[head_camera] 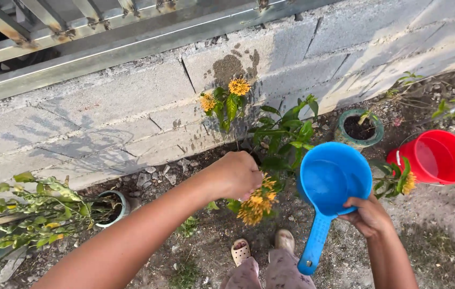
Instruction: Watering various plants in pots and in the ground using a blue scoop and a red bucket of water.
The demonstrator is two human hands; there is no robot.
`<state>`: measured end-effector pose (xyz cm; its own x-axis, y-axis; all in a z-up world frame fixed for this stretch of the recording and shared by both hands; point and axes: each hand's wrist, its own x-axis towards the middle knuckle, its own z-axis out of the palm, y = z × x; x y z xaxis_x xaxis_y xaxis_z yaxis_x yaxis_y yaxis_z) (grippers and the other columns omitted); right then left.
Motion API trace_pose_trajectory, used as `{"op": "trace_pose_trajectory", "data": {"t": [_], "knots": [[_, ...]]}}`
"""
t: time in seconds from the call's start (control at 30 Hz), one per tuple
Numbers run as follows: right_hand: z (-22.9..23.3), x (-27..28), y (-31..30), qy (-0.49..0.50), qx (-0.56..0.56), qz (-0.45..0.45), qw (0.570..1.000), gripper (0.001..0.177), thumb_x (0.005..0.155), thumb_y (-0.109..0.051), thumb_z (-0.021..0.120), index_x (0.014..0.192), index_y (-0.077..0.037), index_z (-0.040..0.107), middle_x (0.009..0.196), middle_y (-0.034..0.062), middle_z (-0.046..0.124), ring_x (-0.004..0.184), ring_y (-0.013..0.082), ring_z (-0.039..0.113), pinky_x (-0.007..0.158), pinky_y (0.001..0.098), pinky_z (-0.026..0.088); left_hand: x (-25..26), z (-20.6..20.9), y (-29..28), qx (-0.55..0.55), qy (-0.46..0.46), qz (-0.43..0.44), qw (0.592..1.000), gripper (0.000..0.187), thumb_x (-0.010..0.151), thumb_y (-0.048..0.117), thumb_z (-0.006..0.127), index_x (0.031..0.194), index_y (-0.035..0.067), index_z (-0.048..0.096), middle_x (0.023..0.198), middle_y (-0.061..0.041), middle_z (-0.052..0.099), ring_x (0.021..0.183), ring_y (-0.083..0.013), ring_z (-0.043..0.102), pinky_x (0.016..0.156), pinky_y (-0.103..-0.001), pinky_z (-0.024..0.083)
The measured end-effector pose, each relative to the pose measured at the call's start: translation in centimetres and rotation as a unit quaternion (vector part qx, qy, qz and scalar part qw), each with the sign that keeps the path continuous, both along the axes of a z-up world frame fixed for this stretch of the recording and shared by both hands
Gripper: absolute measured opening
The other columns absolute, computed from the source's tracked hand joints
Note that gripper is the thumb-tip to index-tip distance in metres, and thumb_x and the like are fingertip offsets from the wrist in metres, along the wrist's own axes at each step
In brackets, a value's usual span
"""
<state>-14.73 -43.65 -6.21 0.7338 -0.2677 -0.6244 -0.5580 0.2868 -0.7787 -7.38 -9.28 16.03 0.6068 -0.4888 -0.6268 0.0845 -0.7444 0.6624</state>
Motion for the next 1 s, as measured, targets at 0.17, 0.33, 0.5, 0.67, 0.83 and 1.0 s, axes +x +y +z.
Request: {"op": "trace_pose_trajectory", "data": {"t": [0.17,0.33,0.5,0.67,0.83,1.0], "knots": [[0.4,-2.6,-0.5,0.044,0.044,0.011,0.998,0.063,0.069,0.016,0.051,0.126,-0.008,0.036,0.117,0.0202,0.042,0.076,0.0413,0.056,0.054,0.0412,0.053,-4.2,8.3,-0.6,0.01,-0.102,0.027,0.994,0.046,0.103,0.018,0.042,0.058,0.009,0.043,0.055,0.0,0.042,0.047,-0.0109,0.039,0.055,-0.029,0.047],[0.2,-4.8,-1.4,0.022,0.065,0.014,0.998,0.074,0.067,0.015,0.053,0.134,-0.01,0.03,0.123,0.0245,0.043,0.073,0.0401,0.06,0.053,0.0388,0.055,-6.9,7.2,-2.0,-0.143,-0.365,0.055,0.918,0.042,0.102,0.01,0.044,0.062,0.007,0.054,0.047,0.002,0.043,0.038,-0.0083,0.046,0.043,-0.016,0.054],[-1.8,-6.1,-2.3,0.031,0.067,0.005,0.997,0.07,0.072,0.018,0.051,0.132,-0.008,0.027,0.099,0.026,0.048,0.05,0.0348,0.058,0.043,0.0344,0.053,-9.9,-2.7,-11.0,-0.208,-0.224,0.126,0.944,0.024,0.092,0.014,0.047,0.108,0.011,0.065,0.111,-0.009,0.064,0.077,-0.0172,0.062,0.066,-0.03,0.052],[-0.8,-6.8,-0.3,0.024,0.007,0.037,0.999,0.072,0.066,0.017,0.043,0.13,-0.015,0.034,0.087,0.0206,0.05,0.058,0.0348,0.053,0.04,0.0404,0.047,-8.7,-26.3,-22.3,-0.051,-0.266,0.125,0.955,0.02,0.091,0.016,0.051,0.099,0.006,0.066,0.099,-0.022,0.061,0.085,-0.0412,0.059,0.077,-0.054,0.047],[0.7,-6.5,1.0,0.089,0.006,0.072,0.993,0.08,0.072,0.019,0.042,0.142,-0.017,0.029,0.115,0.0251,0.05,0.091,0.0497,0.06,0.067,0.0494,0.058,-6.2,-33.6,-24.6,0.091,-0.101,0.222,0.966,0.034,0.094,0.029,0.046,0.092,0.005,0.069,0.096,-0.019,0.068,0.091,-0.0381,0.065,0.079,-0.047,0.053],[-2.0,-6.4,-0.6,0.138,0.068,0.058,0.986,0.077,0.075,0.021,0.041,0.142,-0.014,0.03,0.122,0.0254,0.049,0.094,0.0483,0.059,0.068,0.0507,0.056,-5.1,-30.1,-21.4,-0.351,0.533,0.392,0.662,0.026,0.085,0.021,0.052,0.062,0.021,0.042,0.049,0.01,0.032,0.038,-0.0009,0.027,0.03,-0.014,0.018]]}}
